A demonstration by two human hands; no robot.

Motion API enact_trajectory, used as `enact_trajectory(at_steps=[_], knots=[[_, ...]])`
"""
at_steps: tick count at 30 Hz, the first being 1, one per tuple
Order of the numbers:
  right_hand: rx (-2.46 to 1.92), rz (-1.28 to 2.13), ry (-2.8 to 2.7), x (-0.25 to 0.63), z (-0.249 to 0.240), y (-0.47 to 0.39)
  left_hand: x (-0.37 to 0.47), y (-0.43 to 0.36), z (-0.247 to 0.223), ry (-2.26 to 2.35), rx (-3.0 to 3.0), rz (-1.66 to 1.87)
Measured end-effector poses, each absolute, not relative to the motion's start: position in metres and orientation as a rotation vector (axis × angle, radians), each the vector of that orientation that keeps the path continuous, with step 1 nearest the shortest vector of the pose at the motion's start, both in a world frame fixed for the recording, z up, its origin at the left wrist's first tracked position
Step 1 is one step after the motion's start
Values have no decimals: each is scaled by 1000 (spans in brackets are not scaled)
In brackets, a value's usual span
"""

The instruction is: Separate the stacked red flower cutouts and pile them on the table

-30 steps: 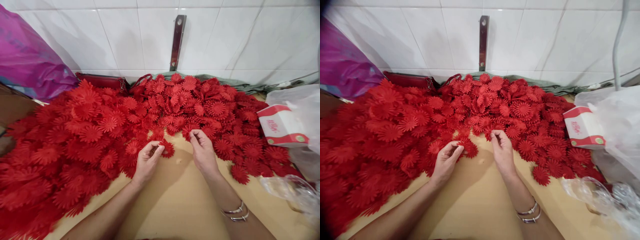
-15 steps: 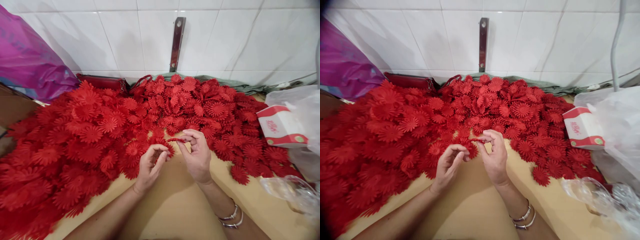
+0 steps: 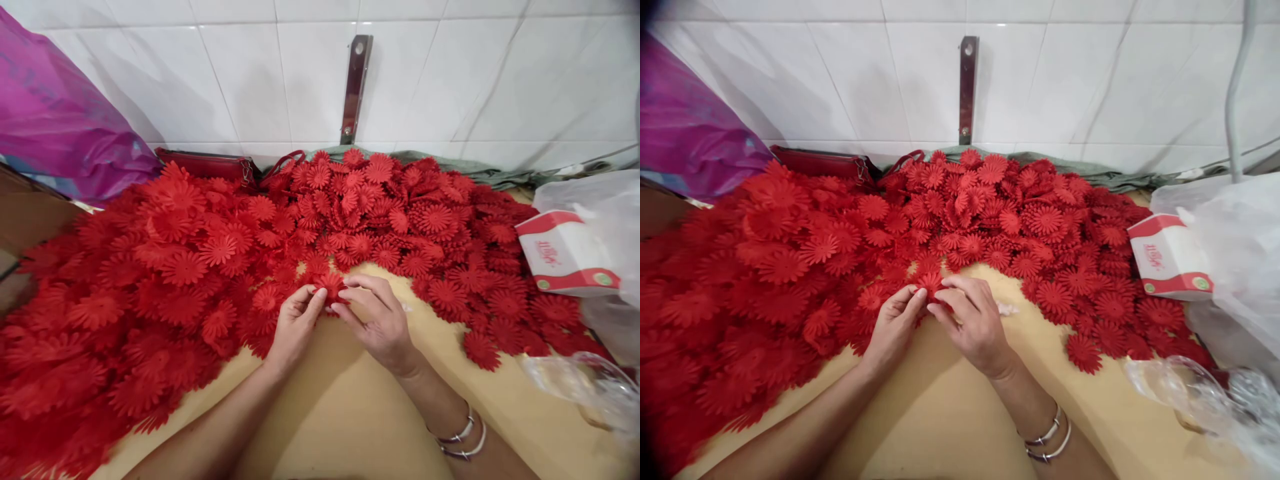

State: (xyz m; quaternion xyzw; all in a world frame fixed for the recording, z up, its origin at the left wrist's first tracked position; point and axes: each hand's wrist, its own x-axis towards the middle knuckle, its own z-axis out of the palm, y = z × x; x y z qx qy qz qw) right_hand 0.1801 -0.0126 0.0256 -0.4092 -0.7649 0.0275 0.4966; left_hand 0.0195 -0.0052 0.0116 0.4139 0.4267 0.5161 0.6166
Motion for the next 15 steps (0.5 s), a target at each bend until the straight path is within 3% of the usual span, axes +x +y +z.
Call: enact_trajectory(at_steps=[15], knots=[[-1109,747,-1504,177,25,-7,18,-4,14,925,1110,1141]])
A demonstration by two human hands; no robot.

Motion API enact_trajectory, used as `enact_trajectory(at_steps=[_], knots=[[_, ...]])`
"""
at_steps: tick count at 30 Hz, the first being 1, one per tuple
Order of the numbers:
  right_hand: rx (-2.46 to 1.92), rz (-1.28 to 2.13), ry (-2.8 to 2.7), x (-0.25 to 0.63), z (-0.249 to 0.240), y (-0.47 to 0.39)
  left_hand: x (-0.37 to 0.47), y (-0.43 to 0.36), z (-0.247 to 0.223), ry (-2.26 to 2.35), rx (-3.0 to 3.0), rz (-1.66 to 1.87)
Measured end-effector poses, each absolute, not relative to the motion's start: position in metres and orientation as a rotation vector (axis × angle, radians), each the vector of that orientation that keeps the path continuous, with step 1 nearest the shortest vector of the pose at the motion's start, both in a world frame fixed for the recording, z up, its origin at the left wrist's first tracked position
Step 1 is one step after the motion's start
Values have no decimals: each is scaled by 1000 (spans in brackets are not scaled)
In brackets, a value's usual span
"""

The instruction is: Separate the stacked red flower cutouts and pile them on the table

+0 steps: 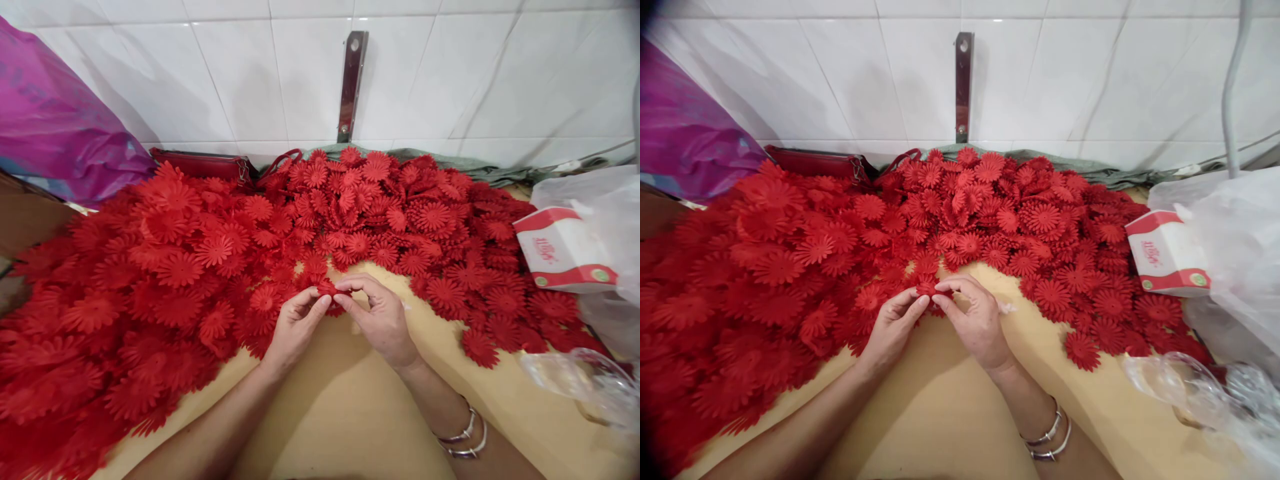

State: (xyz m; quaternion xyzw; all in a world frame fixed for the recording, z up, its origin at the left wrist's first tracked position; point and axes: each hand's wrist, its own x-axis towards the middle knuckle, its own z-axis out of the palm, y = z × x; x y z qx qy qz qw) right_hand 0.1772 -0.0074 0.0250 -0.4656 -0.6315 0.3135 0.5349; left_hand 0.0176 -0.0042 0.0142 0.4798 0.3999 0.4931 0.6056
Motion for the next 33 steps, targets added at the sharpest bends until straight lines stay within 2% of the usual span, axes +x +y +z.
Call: enact_trajectory(at_steps=[8,14,23,33], knots=[[-1084,700,-1603,179,29,-8,20,-4,16,965,1158,1157],[-1154,508,-1732,176,29,-10,21,-6,12,979,1175,1167],[-1111,693,-1651,175,28,-11,21,-4,12,986,1111,1167],[-1163,596,-1647,177,24,-9,19,-4,20,967,1131,1127]])
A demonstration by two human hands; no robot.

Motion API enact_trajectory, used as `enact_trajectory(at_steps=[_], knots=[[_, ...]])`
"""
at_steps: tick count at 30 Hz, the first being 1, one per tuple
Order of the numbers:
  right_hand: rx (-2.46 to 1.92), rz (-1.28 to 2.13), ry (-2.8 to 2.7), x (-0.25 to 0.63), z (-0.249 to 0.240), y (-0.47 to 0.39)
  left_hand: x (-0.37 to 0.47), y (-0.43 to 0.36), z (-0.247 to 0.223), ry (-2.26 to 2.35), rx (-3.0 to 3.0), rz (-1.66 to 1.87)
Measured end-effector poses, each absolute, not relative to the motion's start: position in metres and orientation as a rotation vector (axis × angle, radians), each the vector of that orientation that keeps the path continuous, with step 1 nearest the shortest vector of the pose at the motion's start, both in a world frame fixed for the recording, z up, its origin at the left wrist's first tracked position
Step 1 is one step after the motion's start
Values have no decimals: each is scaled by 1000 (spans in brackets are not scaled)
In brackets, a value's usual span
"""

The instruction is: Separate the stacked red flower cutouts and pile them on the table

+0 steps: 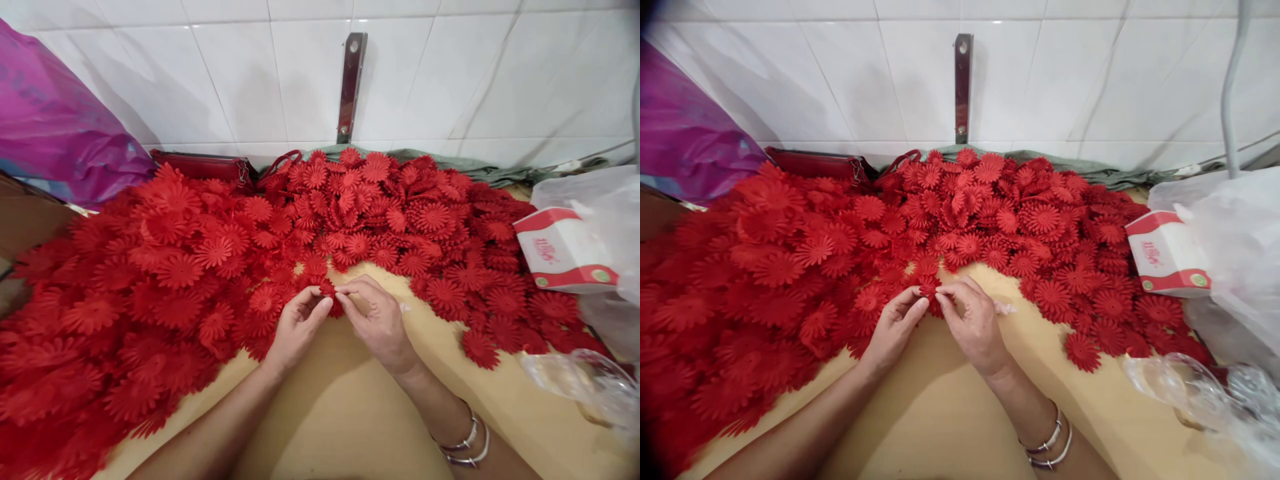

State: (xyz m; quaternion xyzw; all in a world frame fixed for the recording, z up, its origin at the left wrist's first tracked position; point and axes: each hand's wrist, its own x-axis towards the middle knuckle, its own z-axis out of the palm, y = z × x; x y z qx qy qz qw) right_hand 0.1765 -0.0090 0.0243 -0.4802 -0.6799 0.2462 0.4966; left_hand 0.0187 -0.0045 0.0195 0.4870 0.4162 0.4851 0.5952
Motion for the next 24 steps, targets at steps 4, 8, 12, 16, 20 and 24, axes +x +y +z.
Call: enact_trajectory(at_steps=[4,8,12,16,20,24], knots=[[-1187,491,-1706,176,21,-9,22,-4,21,940,1104,1114],[-1213,424,-1728,176,19,-10,23,-5,18,971,1080,1143],[-1218,542,-1670,176,24,-11,21,-4,16,997,1128,1152],[-1231,735,-1551,178,30,-11,17,-3,14,992,1156,1139],[-1243,742,-1530,182,30,-8,16,-2,11,983,1085,1178],[-1168,516,-1550,183,32,-8,19,-1,13,1001,1098,1238]])
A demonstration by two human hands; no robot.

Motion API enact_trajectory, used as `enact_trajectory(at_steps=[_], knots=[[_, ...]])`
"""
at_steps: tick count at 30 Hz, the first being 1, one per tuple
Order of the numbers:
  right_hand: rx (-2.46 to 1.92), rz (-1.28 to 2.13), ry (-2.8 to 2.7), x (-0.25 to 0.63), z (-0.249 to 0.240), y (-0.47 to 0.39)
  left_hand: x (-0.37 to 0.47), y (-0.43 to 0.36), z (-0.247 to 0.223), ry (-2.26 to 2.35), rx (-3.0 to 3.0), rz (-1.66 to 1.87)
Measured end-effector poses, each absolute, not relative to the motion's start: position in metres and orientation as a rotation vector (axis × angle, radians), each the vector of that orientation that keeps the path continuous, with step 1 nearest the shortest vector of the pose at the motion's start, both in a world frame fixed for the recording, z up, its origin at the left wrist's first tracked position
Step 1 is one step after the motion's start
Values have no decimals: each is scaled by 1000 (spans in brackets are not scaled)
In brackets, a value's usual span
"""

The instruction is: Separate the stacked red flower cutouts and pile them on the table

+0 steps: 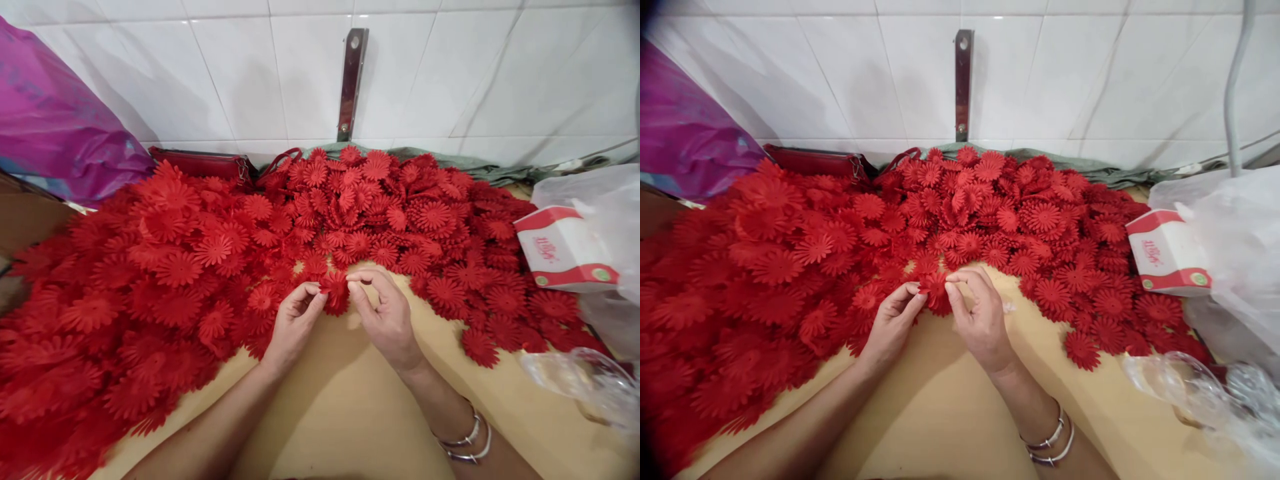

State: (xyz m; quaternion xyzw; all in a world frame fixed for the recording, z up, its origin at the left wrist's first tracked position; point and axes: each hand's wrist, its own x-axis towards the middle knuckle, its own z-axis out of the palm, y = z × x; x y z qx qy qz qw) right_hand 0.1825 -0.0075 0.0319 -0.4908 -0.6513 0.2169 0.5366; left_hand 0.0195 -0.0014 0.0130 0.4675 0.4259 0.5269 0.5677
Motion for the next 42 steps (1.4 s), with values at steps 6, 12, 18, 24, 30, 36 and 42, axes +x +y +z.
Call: enact_trajectory(at_steps=[6,12,18,24,30,36,42], knots=[[-1145,496,-1674,181,31,-8,20,-2,18,989,1160,1207],[-1128,767,-1586,181,29,-8,16,-5,17,979,1183,1176],[-1129,710,-1597,181,30,-8,18,-4,13,960,1281,1199],[-1113,619,-1664,180,33,-10,17,-6,14,976,1466,1194],[-1100,946,-1486,183,30,-8,15,-8,17,982,1544,1121],[-1067,1201,-1091,182,18,-3,15,-4,15,1025,1521,1166],[-1024,1204,-821,184,18,1,15,-1,14,1038,1455,1191]])
